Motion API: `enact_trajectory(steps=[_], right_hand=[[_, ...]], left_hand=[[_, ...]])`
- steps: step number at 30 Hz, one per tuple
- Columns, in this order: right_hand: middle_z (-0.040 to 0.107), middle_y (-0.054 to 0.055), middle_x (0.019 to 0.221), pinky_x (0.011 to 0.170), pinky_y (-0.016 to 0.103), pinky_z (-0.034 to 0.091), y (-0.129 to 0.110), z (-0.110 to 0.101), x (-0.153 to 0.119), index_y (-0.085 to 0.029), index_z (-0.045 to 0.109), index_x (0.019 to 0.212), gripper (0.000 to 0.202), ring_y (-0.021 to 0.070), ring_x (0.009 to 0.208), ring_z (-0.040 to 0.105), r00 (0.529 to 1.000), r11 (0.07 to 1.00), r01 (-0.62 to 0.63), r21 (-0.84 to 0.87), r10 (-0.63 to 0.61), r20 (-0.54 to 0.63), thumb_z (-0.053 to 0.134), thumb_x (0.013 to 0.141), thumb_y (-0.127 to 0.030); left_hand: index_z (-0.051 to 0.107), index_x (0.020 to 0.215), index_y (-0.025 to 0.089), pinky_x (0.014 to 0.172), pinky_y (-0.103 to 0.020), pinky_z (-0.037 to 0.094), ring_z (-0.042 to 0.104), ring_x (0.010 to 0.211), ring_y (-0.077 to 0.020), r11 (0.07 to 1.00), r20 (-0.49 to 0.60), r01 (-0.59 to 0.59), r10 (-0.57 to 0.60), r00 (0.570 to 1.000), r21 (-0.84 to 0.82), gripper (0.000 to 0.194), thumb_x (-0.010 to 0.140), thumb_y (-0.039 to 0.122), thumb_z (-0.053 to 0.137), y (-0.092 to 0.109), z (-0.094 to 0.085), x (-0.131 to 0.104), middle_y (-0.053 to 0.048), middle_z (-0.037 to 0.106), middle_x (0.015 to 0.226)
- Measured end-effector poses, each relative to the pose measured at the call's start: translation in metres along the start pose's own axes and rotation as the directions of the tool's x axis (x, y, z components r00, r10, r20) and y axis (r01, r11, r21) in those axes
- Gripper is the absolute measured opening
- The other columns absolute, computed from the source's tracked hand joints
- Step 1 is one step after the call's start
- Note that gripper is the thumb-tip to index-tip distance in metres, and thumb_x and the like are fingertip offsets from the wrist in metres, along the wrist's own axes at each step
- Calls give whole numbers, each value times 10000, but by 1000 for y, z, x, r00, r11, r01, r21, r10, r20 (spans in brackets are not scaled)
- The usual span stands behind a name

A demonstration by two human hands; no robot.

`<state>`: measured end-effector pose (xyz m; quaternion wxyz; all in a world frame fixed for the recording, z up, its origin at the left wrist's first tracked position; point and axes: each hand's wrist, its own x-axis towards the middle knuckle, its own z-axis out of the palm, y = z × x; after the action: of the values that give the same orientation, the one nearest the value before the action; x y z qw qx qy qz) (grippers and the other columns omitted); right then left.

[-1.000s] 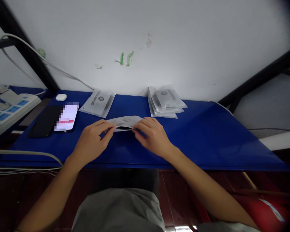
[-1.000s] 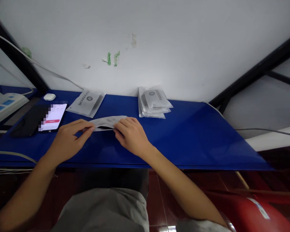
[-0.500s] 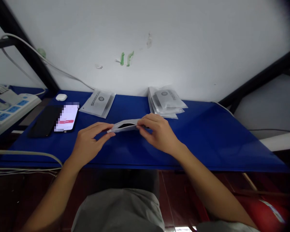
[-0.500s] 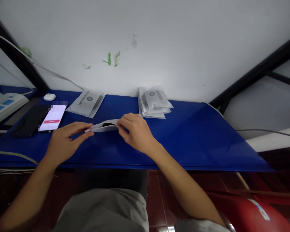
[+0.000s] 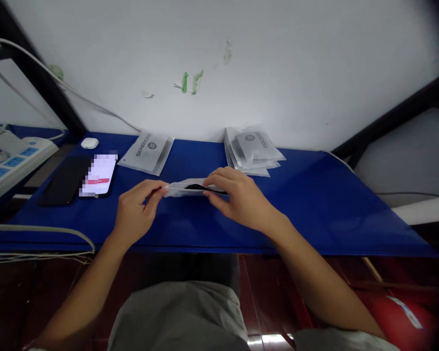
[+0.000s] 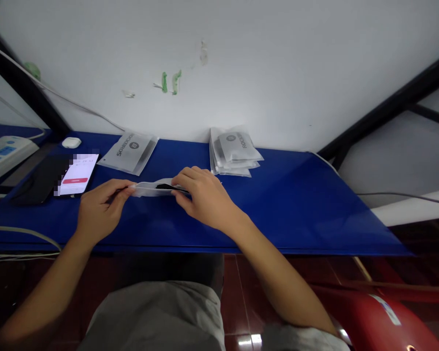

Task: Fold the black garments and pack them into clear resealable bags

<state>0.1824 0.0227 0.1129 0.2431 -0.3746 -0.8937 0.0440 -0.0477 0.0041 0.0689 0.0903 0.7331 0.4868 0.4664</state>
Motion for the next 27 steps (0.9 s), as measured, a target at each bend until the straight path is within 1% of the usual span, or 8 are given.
enact_trajectory(steps=[2, 4, 7, 11, 15, 17, 22, 27], right_hand=[[659, 82, 948, 729, 330, 414, -3, 5, 3, -170, 625, 1024, 158, 207, 847, 566, 1000, 1000, 13, -19, -13, -5, 572, 883, -218], [662, 75, 910, 712, 322, 400, -6, 10, 7, -157, 641, 994, 140, 199, 818, 560, 1000, 999, 26, -38, -27, -8, 570, 888, -214], [653, 62, 836, 667, 308, 364, -6, 16, 12, -149, 659, 908, 127, 180, 752, 538, 999, 998, 37, -53, -38, -14, 536, 901, -183], [648, 51, 824, 653, 298, 342, -6, 18, 14, -160, 662, 903, 141, 169, 732, 519, 999, 999, 43, -30, -43, -2, 522, 905, -177], [651, 52, 827, 662, 299, 341, -7, 17, 14, -167, 663, 891, 138, 168, 738, 515, 1000, 1000, 20, -1, -20, 2, 525, 899, -169], [648, 50, 825, 662, 299, 339, -7, 17, 14, -168, 664, 886, 140, 168, 740, 513, 1000, 1000, 9, 1, -9, 13, 524, 898, -172], [643, 48, 817, 659, 296, 337, -7, 18, 15, -162, 664, 863, 135, 168, 743, 507, 1000, 1000, -2, -12, 3, 28, 534, 893, -173], [652, 61, 877, 684, 303, 363, -8, 19, 16, -166, 660, 926, 135, 176, 774, 524, 999, 1000, 6, 9, -7, 36, 535, 882, -145]], left_hand=[[671, 885, 208, 689, -227, 521, 648, 714, -110, 1000, 27, -2, 2, 1000, -9, 153, 911, 262, 531, 1, 2, 0, 10, 722, 832], [678, 891, 207, 707, -230, 524, 654, 737, -113, 1000, 31, -2, 2, 1000, -23, 150, 907, 263, 539, 2, 3, 0, 6, 727, 847], [696, 906, 214, 715, -242, 536, 664, 760, -120, 998, -13, 32, -32, 999, -47, 145, 891, 293, 575, 1, 5, -2, 3, 736, 876], [717, 896, 229, 686, -250, 553, 675, 730, -125, 994, -52, 90, -93, 994, -63, 141, 861, 325, 620, -4, 6, -7, 9, 746, 868], [723, 847, 232, 652, -246, 558, 676, 684, -122, 993, -74, 103, -108, 991, -66, 121, 840, 325, 645, -8, 6, -8, 20, 747, 822], [717, 832, 232, 649, -250, 558, 675, 675, -123, 995, -79, 85, -88, 993, -44, 113, 841, 319, 645, -9, 6, -7, 21, 745, 810], [688, 827, 225, 689, -255, 553, 683, 720, -132, 998, -49, -25, 27, 998, 52, 126, 881, 274, 585, -9, 5, -5, 14, 739, 810], [659, 847, 218, 716, -253, 543, 683, 746, -132, 992, -13, -87, 89, 996, 94, 154, 912, 236, 520, -9, 4, -4, 12, 730, 819]])
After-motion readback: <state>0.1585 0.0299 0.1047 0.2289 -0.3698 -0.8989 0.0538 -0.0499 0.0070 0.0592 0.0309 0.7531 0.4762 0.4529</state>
